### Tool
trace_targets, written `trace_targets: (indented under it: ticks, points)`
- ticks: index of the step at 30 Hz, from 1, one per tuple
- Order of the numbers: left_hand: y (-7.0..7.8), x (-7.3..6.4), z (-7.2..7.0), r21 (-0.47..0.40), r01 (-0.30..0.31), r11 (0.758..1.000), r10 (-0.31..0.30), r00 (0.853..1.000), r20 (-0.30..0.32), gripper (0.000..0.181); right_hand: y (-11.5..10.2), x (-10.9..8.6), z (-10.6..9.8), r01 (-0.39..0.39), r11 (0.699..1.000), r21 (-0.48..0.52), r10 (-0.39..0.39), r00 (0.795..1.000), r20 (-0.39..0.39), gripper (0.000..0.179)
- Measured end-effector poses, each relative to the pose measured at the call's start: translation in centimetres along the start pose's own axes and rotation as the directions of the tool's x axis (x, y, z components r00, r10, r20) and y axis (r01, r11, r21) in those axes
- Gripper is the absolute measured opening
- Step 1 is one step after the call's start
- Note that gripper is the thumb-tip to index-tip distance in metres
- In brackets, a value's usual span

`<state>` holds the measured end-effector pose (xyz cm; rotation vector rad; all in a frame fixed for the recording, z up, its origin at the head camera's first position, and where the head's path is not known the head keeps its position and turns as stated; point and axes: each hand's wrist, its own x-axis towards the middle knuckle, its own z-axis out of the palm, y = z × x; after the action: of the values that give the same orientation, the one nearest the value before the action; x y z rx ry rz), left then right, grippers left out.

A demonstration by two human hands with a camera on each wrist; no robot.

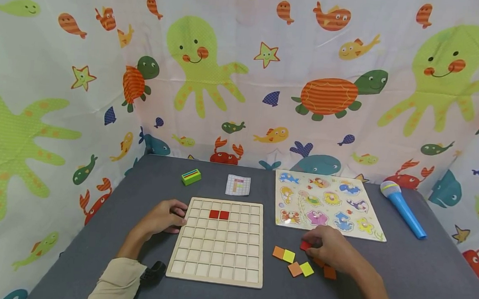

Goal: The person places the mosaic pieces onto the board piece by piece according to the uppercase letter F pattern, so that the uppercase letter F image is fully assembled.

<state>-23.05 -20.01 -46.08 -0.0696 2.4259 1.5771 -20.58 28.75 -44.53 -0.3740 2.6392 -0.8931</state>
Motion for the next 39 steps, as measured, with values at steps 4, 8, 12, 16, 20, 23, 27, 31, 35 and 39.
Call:
trace_targets:
  ticks: [4,8,12,16,20,23,27,31,35,39]
  points:
    - [-0.1,-0.1,0.1,0.008,0.006,1.0,-0.006,1.0,-0.008,0.044,-0.2,0.1,0.3,0.037,0.999,-0.012,-0.037,0.999,-0.015,0.03]
    - [-0.1,-0.1,0.1,0.012,-0.001,1.0,0.001,1.0,-0.007,0.045,-0.8,0.2,0.4,0.056,0.998,-0.035,-0.057,0.997,-0.044,0.028]
    - [-0.1,0.1,0.2,0.008,-0.002,1.0,0.002,1.0,-0.006,0.045,-1.6,0.6,0.5,0.079,0.995,-0.054,-0.082,0.995,-0.049,0.029]
    - [-0.1,0.1,0.2,0.005,0.005,1.0,-0.005,1.0,-0.008,0.045,-2.4,1.2,0.9,0.111,0.992,-0.065,-0.114,0.993,-0.043,0.029]
    - [-0.1,0.0,0.2,0.007,0.004,1.0,-0.004,1.0,-0.006,0.045,-3.2,1.8,1.3,0.16,0.984,-0.081,-0.165,0.984,-0.062,0.028]
    - [0.0,-0.1,0.2,0.008,0.0,1.0,0.0,1.0,0.001,0.046,-3.8,2.3,1.6,0.189,0.976,-0.108,-0.198,0.977,-0.081,0.028]
    - [0.0,0.0,0.1,0.005,0.005,1.0,-0.005,1.0,0.003,0.046,-4.6,3.1,2.1,0.213,0.969,-0.123,-0.224,0.97,-0.092,0.028]
    - [-0.1,0.1,0.2,-0.003,0.012,1.0,-0.012,1.0,-0.003,0.045,-5.6,3.7,2.5,0.233,0.965,-0.121,-0.246,0.964,-0.1,0.029]
    - [-0.2,0.1,0.1,-0.005,0.014,1.0,-0.014,1.0,-0.002,0.044,-6.5,4.4,3.1,0.247,0.961,-0.124,-0.26,0.961,-0.099,0.028]
    - [-0.2,0.2,0.0,-0.006,0.01,1.0,-0.01,1.0,0.001,0.043,-7.2,5.2,3.7,0.253,0.96,-0.124,-0.265,0.96,-0.095,0.029]
